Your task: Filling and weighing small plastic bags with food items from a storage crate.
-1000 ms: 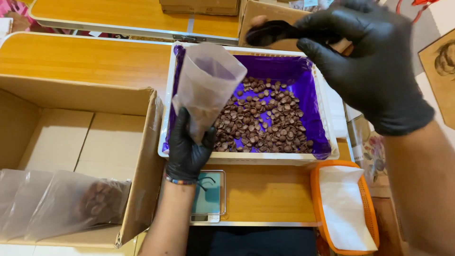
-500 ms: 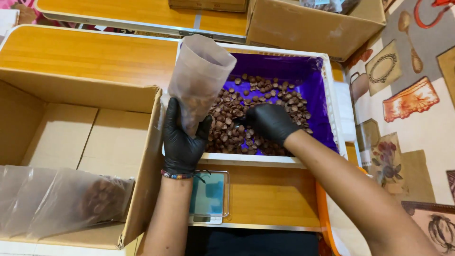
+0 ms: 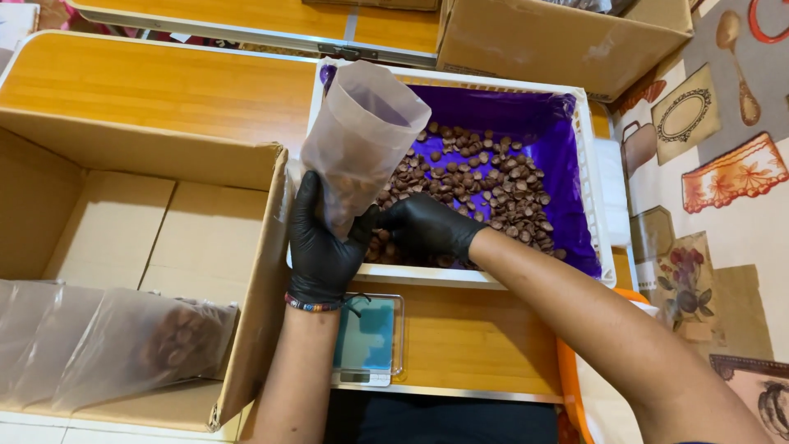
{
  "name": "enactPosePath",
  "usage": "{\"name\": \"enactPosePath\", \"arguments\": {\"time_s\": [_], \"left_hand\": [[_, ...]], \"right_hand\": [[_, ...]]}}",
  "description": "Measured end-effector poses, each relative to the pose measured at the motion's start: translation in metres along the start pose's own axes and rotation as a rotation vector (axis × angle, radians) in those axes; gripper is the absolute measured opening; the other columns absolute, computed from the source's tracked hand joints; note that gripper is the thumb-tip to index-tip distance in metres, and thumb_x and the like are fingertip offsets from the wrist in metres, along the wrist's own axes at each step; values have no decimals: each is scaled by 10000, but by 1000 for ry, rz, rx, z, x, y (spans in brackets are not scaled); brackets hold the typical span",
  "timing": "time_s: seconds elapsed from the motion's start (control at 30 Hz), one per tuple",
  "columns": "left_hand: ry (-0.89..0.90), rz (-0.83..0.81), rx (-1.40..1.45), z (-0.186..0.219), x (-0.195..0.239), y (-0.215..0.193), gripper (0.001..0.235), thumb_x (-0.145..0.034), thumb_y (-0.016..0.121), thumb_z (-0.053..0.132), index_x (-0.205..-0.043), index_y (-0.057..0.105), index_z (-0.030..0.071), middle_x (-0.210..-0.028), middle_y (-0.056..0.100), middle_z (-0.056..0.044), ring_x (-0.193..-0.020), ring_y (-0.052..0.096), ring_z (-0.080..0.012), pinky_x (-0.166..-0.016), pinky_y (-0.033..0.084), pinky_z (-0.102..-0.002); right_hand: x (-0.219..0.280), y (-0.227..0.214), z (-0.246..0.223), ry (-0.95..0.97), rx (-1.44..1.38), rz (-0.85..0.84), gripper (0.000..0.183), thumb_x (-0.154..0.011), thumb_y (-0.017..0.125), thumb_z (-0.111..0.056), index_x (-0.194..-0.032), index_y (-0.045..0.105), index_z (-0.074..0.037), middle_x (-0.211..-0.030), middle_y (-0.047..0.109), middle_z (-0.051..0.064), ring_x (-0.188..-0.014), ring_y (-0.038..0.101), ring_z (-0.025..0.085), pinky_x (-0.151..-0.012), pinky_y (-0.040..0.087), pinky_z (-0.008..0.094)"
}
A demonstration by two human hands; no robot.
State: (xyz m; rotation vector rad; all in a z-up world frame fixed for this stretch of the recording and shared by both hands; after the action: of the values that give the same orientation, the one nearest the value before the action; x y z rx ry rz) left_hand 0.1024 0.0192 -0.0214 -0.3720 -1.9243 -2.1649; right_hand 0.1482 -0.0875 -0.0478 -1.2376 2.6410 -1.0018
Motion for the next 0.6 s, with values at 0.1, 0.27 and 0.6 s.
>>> {"name": "enactPosePath", "arguments": {"time_s": [0.1, 0.27, 0.6], "left_hand": [[10, 8, -4, 3, 2, -6, 406, -914, 756, 303, -1286, 686, 156, -1309, 706, -171, -1140, 691, -443, -831, 627, -600], [-27, -1, 2, -2, 0, -8, 416, -920, 756, 296, -1304, 676, 158, -1319, 696, -186, -1137, 684, -454, -829, 626, -618], [-73, -89, 0, -7, 5, 9, 394, -947, 746, 232, -1319, 658, 136, -1308, 692, -184, -1129, 681, -458, -839, 644, -602]], "right_hand": [[-3, -2, 6, -150, 111, 0, 310, -860, 786, -124, -1169, 783, -111, -1067, 798, 137, -1095, 717, 362, -971, 560, 466], [12, -27, -5, -96, 72, 68, 297, -858, 789, -122, -1155, 789, -104, -1078, 802, 137, -1103, 723, 362, -984, 558, 451], [75, -120, -49, 63, 138, 257, 282, -868, 815, -97, -1149, 803, -118, -1087, 798, 135, -1087, 733, 366, -995, 545, 459]]}}
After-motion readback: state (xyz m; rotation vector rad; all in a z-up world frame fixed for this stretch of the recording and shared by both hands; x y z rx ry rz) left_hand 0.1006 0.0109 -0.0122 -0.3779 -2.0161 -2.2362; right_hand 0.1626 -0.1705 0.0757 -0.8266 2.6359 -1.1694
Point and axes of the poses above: each hand's wrist, its own x-axis away from the middle knuckle, its own y-axis out of the palm, z = x × y, the point moved 9 cm from there along -x, towards the middle knuckle
